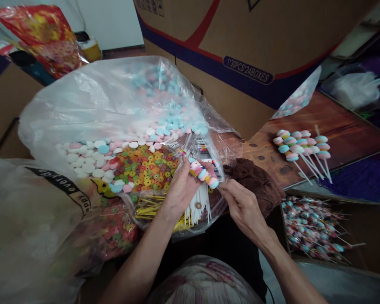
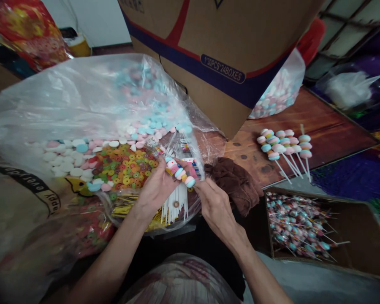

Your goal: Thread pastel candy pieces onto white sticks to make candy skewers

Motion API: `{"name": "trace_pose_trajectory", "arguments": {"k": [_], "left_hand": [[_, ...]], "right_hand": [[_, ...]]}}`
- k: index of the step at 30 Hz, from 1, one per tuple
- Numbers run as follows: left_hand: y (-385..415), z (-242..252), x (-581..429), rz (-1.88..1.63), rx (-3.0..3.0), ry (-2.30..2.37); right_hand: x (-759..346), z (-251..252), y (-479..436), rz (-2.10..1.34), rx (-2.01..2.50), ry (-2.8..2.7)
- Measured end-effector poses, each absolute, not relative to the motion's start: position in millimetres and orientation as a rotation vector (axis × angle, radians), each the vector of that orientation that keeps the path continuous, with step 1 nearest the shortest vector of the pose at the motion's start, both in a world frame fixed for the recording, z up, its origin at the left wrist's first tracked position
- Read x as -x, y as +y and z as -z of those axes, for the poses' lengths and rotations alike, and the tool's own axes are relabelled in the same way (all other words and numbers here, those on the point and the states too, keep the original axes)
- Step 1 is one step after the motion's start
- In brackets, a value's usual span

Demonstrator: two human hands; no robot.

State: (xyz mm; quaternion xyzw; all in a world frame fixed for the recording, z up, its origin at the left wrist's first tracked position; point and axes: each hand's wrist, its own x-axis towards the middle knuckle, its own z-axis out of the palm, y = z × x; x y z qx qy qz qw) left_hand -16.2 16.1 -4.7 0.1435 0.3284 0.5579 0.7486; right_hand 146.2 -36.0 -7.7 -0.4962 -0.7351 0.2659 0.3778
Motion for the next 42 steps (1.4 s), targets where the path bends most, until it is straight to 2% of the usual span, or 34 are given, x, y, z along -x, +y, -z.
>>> {"name": "trace_pose_trajectory", "arguments": {"k": [8,10,17,26,30,35,42], "left_hand": [[9.4,5.8,5.5,-1.272,-0.415,0.715],[8.3,5.5,3.4,-1.276,-0.429,0.711],[12.3,3.4,8.2,-1.215,-0.434,0.745],[14.3,2.0,8.0,-1.281,-0.356,0.746],[6.3,4.8,4.0,-1.159,-0.394,0.701],[7.9,4.4,14.2,-1.08,-0.389,0.72],[27.1,-3.9,31.7,-1.272,-0.297,0.846]], "right_hand": [[-134.2,7.1,-36.4,-1.002,1.348,-1.659],[-128.5,7.1,-36.5,-0.899,1.357,-1.661],[-119.0,18.7,-40.7,-0.21,1.318,-2.017],[-114.5,25.3,-37.5,-0.175,1.245,-1.978],[-101.6,26.6,-37.2,-0.252,1.22,-1.803],[-97.2,25.9,-35.6,-0.519,1.227,-1.594],[-108.5,16.8,-35.4,-0.793,1.227,-1.597]]}}
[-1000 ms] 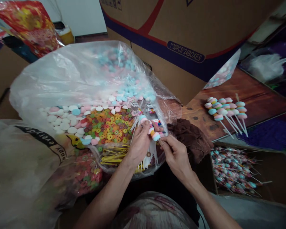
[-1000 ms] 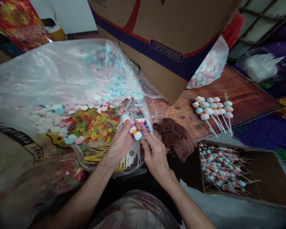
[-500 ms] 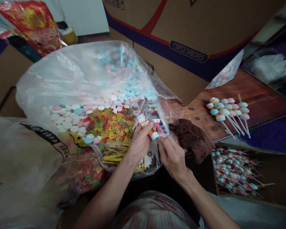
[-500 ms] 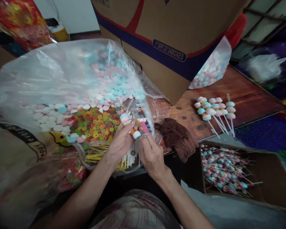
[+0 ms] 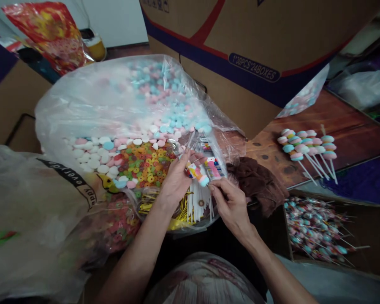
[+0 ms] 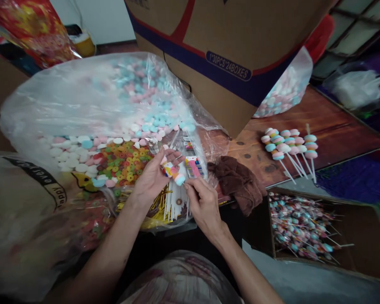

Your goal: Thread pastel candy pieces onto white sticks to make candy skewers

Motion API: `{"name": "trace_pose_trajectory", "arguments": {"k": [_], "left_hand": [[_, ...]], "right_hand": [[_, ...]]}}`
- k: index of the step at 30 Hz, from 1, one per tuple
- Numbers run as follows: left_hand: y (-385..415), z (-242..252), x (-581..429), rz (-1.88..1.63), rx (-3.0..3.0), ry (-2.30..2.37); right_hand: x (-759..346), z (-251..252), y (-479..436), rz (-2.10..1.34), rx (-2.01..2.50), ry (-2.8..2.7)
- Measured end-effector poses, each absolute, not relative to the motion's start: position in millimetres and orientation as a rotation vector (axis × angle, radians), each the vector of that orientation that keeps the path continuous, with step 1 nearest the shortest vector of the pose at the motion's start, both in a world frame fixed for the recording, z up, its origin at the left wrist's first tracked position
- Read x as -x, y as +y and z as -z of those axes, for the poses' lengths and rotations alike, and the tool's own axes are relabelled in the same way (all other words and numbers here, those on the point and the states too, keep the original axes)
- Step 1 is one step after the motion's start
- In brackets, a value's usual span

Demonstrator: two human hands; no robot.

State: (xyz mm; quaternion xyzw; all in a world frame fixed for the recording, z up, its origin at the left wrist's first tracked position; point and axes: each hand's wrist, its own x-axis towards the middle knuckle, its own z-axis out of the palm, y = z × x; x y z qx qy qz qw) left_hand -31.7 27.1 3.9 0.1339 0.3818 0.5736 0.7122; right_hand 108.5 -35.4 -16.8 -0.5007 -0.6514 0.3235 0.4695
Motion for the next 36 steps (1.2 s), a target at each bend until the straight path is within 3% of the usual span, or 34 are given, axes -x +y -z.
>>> {"name": "trace_pose_trajectory", "arguments": {"k": [10,14,17,23,29,36], "left_hand": [[24.6,2.5,24.1,-1.409,-0.222,0.866],[21.7,4.1,23.1,-1.38,-0.224,0.884],[14.8,5.3,16.4,-1.334,-0.286,0.908],[10.3,2.6,11.7,-1.293,-0.331,0.903],[14.2,-2.1,21.2,-1.258,-0.29,0.902],[7.0,0.2,9.5,-1.22,-0.332,0.809]], "right_hand": [[-115.7,0.5,-32.5,-1.675,1.255,-0.833],[-117.4,-0.3,-28.4,-1.83,1.215,-0.671],[-109.8,1.3,-27.2,-1.755,1.251,-0.751],[-96.4,3.8,-28.0,-1.274,1.375,-1.193],[-101.8,3.0,-31.9,-1.241,1.412,-1.251],[-80.0,18.2,-27.6,-0.909,1.351,-1.367]]}}
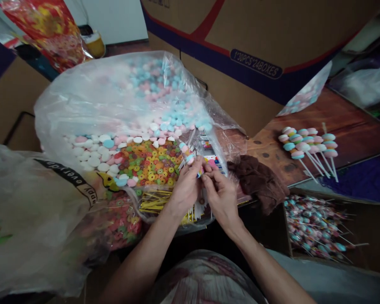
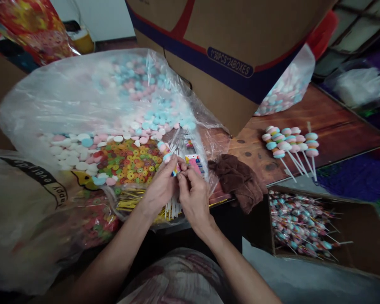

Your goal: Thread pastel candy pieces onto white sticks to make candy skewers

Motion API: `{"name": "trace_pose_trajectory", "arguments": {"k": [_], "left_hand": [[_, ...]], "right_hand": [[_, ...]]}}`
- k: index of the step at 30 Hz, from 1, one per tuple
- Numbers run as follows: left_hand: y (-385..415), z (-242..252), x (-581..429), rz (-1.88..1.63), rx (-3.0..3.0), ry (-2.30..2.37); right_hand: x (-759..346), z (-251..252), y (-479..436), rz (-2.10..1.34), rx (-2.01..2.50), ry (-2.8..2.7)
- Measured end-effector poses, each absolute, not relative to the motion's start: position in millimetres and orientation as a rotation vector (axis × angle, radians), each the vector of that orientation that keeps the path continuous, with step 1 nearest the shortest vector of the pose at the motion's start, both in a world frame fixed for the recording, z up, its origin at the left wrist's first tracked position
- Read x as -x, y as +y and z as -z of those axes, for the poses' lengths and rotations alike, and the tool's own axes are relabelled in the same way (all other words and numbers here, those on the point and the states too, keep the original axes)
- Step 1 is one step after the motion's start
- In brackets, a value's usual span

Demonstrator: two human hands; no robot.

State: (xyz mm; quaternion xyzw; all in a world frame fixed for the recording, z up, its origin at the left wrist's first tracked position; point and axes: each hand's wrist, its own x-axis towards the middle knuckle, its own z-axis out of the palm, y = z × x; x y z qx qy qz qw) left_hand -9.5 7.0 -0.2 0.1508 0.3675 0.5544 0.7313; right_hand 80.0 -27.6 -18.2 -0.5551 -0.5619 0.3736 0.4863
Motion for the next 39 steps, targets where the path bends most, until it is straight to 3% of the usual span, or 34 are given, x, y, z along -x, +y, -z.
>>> {"name": "trace_pose_trajectory", "arguments": {"k": [9,16,25,33,39], "left_hand": [[17.4,-4.0,29.6,-1.212,-0.284,0.804],[2.8,2.0,11.5,-1.115,-0.262,0.807],[3.7,-5.2,24.3,-1.168,-0.269,0.871],[-4.6,6.6,16.7,-1.166,-0.371,0.864],[-16.1,11.4,10.9,-1.14,-0.544,0.964]], "right_hand": [[-100.8,2.3,-44.5,-1.421,1.267,-1.365],[-77.0,18.1,-36.6,-1.127,1.301,-1.233],[-83.6,16.0,-37.9,-0.772,1.369,-1.51],[-90.3,13.6,-45.5,-1.37,1.309,-1.174],[-81.7,13.5,-49.6,-1.441,1.261,-0.998]]}}
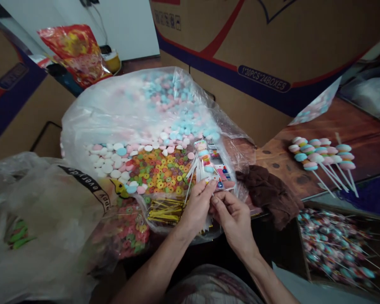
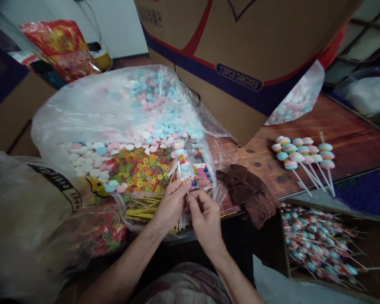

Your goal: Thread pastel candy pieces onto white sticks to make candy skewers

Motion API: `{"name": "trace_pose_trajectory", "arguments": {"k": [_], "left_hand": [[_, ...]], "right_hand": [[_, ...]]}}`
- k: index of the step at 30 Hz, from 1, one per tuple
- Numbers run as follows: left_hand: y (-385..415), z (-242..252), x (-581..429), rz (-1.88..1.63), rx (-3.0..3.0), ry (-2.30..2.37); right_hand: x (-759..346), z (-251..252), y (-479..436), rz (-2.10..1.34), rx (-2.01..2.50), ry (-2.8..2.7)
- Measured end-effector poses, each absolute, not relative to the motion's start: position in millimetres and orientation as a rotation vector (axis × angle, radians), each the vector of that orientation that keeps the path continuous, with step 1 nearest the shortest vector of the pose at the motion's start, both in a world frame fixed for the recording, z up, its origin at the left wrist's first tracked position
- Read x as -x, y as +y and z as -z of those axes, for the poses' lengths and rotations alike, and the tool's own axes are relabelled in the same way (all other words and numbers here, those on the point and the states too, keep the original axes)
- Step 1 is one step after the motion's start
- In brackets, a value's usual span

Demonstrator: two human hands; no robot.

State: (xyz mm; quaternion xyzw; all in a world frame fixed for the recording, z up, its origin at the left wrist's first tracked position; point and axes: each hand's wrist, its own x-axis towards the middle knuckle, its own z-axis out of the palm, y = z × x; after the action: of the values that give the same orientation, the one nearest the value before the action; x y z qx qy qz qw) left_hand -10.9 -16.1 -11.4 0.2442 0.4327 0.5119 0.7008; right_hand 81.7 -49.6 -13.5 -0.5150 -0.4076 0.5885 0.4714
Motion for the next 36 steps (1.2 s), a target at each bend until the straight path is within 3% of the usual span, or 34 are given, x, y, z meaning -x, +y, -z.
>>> {"name": "trace_pose_trajectory", "arguments": {"k": [12,18,20,24,28,32,36], "left_hand": [[-20.5,0.7,17.5,-1.223,-0.556,0.814],[-16.8,-18.2,48.4,-1.254,-0.446,0.745],[-14.1,-22.1,59.4,-1.328,-0.488,0.765],[-6.6,-26.6,81.1,-1.575,-0.502,0.812],[-4.8,-22.6,97.6,-1.499,-0.395,0.927],[-8.4,-18.6,97.8,-1.357,-0.235,0.944],[-6.6,-20.6,95.2,-1.314,-0.168,0.913]], "right_hand": [[-68.2,-1.4,-30.6,-1.697,1.07,-0.522],[-57.8,-12.6,-19.6,-1.844,1.028,-0.838],[-55.3,-10.4,-14.9,-1.709,1.056,-1.221],[-57.0,-2.7,-13.7,-1.103,1.266,-1.946],[-61.1,0.1,-22.1,-0.687,1.386,-2.389],[-61.9,2.9,-27.2,-0.483,1.381,-2.607],[-64.7,8.0,-25.8,-0.502,1.292,-2.556]]}}
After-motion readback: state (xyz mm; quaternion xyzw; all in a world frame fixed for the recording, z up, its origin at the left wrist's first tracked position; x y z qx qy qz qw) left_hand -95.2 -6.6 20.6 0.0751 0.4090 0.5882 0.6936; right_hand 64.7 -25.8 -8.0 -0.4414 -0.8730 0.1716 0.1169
